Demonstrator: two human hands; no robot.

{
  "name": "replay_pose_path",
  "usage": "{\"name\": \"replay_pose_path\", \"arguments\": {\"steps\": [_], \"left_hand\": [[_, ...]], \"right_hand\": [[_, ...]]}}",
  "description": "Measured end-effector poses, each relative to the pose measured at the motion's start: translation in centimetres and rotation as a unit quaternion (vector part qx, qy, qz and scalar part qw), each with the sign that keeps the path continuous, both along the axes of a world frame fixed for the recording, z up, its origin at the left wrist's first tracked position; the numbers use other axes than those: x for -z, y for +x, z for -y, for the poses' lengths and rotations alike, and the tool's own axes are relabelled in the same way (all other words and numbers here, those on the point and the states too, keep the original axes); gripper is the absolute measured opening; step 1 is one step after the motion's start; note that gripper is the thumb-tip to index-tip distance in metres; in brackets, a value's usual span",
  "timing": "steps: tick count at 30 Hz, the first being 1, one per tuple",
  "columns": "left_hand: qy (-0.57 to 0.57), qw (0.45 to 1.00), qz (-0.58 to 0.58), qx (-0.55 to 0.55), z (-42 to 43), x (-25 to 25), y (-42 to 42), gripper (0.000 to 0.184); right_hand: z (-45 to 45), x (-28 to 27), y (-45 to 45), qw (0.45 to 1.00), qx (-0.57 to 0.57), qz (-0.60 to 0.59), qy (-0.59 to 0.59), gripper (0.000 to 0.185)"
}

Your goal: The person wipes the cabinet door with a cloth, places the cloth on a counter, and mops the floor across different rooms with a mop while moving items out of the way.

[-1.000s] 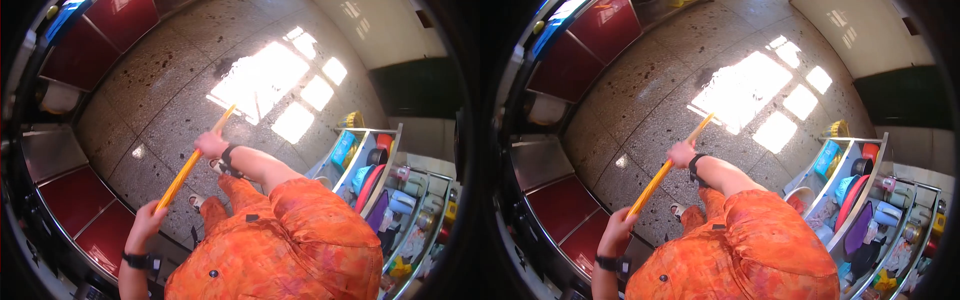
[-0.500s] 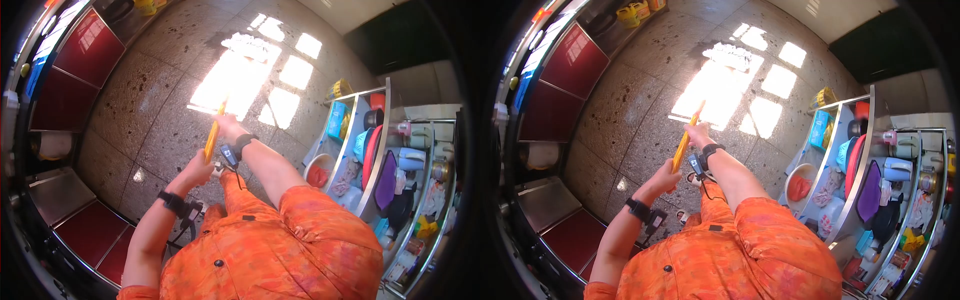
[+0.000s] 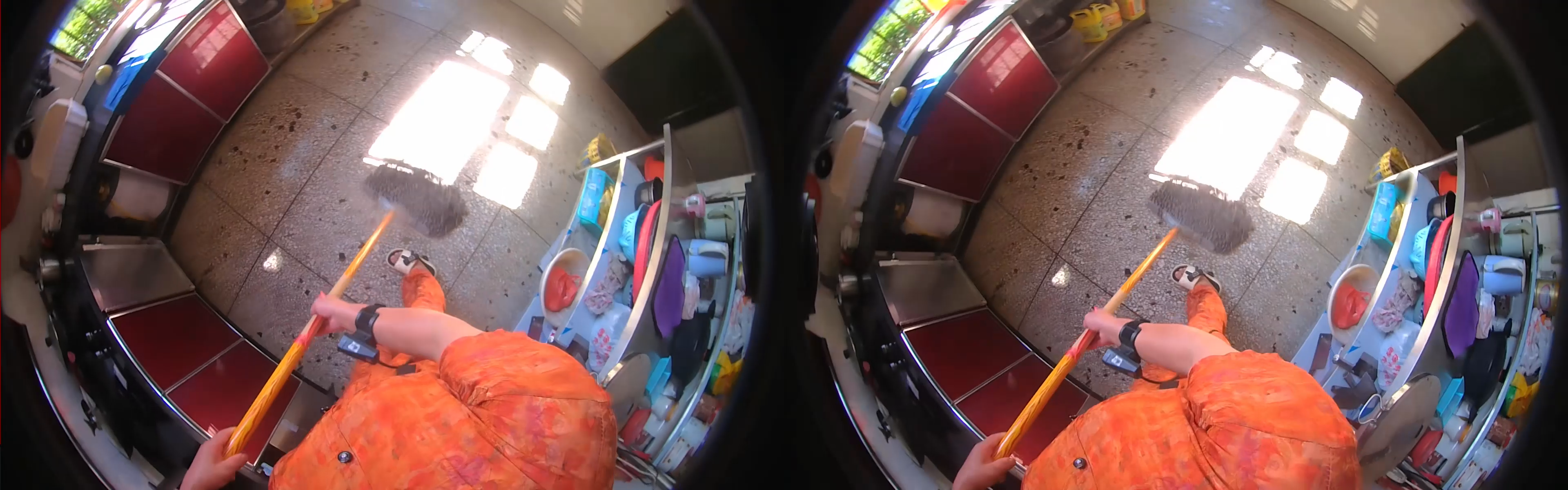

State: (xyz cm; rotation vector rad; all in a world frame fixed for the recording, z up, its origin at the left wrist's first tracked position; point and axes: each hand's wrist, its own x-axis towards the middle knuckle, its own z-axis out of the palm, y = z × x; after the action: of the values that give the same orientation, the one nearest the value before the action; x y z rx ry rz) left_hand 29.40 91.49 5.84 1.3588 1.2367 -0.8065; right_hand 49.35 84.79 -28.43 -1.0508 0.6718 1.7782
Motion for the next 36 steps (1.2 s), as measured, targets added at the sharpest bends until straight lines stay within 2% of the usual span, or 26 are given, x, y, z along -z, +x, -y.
{"name": "replay_pose_path", "arguments": {"steps": [1, 2, 3, 4, 6, 8, 9, 10, 13, 15, 16, 17, 18, 20, 22, 26, 28, 30, 32, 34, 36], "left_hand": [[0.015, 0.999, 0.034, -0.030, 1.0, -2.0, -1.1, 0.039], [0.030, 0.996, 0.069, -0.056, 2.2, -3.3, -2.4, 0.035], [0.026, 0.993, 0.054, -0.100, 3.1, -3.9, -4.0, 0.039], [0.020, 0.989, 0.038, -0.144, 4.0, -4.2, -5.9, 0.043], [-0.032, 0.976, 0.055, -0.208, 5.3, -4.0, -9.8, 0.052], [-0.058, 0.965, 0.009, -0.257, 6.5, -3.9, -11.1, 0.060], [-0.004, 0.955, 0.091, -0.283, 7.9, -2.3, -11.8, 0.063], [0.005, 0.944, 0.147, -0.296, 8.5, 0.2, -13.9, 0.062], [-0.020, 0.927, 0.138, -0.349, 8.5, 3.3, -12.7, 0.056], [0.063, 0.954, 0.194, -0.220, 7.7, 6.4, -11.8, 0.046], [0.049, 0.954, 0.195, -0.224, 6.2, 8.6, -11.1, 0.045], [0.034, 0.953, 0.194, -0.229, 4.1, 9.0, -8.3, 0.044], [-0.015, 0.964, 0.113, -0.241, 2.5, 8.1, -5.5, 0.046], [-0.032, 0.971, 0.074, -0.226, -0.8, 8.1, -0.3, 0.048], [-0.034, 0.973, 0.082, -0.213, -3.7, 9.0, 4.1, 0.047], [-0.051, 0.975, 0.091, -0.195, -9.5, 8.9, 15.5, 0.043], [-0.031, 0.988, 0.075, -0.132, -13.4, 9.0, 21.0, 0.042], [-0.016, 0.994, 0.075, -0.077, -17.4, 8.6, 27.9, 0.043], [0.015, 0.996, 0.082, 0.019, -21.3, 9.2, 35.2, 0.044], [0.026, 0.990, 0.108, 0.089, -24.5, 11.2, 42.5, 0.035], [0.042, 0.976, 0.144, 0.161, -26.4, 13.9, 50.8, 0.024]], "right_hand": [[-0.7, -0.2, -1.8, 0.999, -0.037, -0.026, 0.023, 0.025], [-0.9, -3.0, -2.6, 0.998, -0.054, -0.008, 0.032, 0.024], [-1.5, -1.7, -4.4, 0.991, -0.103, -0.054, 0.066, 0.025], [-1.7, -3.3, -5.4, 0.988, -0.133, -0.033, 0.068, 0.027], [-2.2, -3.9, -7.8, 0.975, -0.199, -0.015, 0.096, 0.020], [-2.9, -4.8, -8.9, 0.969, -0.233, 0.017, 0.074, 0.020], [-3.3, -4.2, -9.3, 0.963, -0.256, 0.039, 0.081, 0.020], [-3.6, -3.3, -9.4, 0.954, -0.279, 0.062, 0.088, 0.020], [-5.1, 0.8, -8.5, 0.938, -0.319, 0.091, 0.097, 0.021], [-6.2, 1.0, -5.8, 0.937, -0.314, 0.120, 0.096, 0.024], [-7.2, 1.0, -3.9, 0.936, -0.303, 0.148, 0.097, 0.026], [-8.1, 1.4, -2.5, 0.944, -0.257, 0.187, 0.085, 0.027], [-9.2, 1.8, -1.0, 0.948, -0.210, 0.226, 0.074, 0.027], [-11.5, 2.2, 3.1, 0.945, -0.170, 0.270, 0.072, 0.039], [-13.3, 2.0, 7.7, 0.943, -0.105, 0.309, 0.070, 0.042], [-17.0, 3.7, 19.5, 0.960, -0.091, 0.250, 0.084, 0.051], [-17.1, 3.7, 25.1, 0.936, -0.046, 0.307, 0.166, 0.054], [-16.2, 2.0, 31.3, 0.932, -0.089, 0.332, 0.118, 0.043], [-14.0, 0.5, 36.7, 0.931, -0.052, 0.355, 0.068, 0.038], [-11.0, 2.5, 41.2, 0.936, -0.005, 0.348, 0.061, 0.035], [-7.2, 3.6, 44.2, 0.944, 0.048, 0.327, -0.004, 0.031]]}}
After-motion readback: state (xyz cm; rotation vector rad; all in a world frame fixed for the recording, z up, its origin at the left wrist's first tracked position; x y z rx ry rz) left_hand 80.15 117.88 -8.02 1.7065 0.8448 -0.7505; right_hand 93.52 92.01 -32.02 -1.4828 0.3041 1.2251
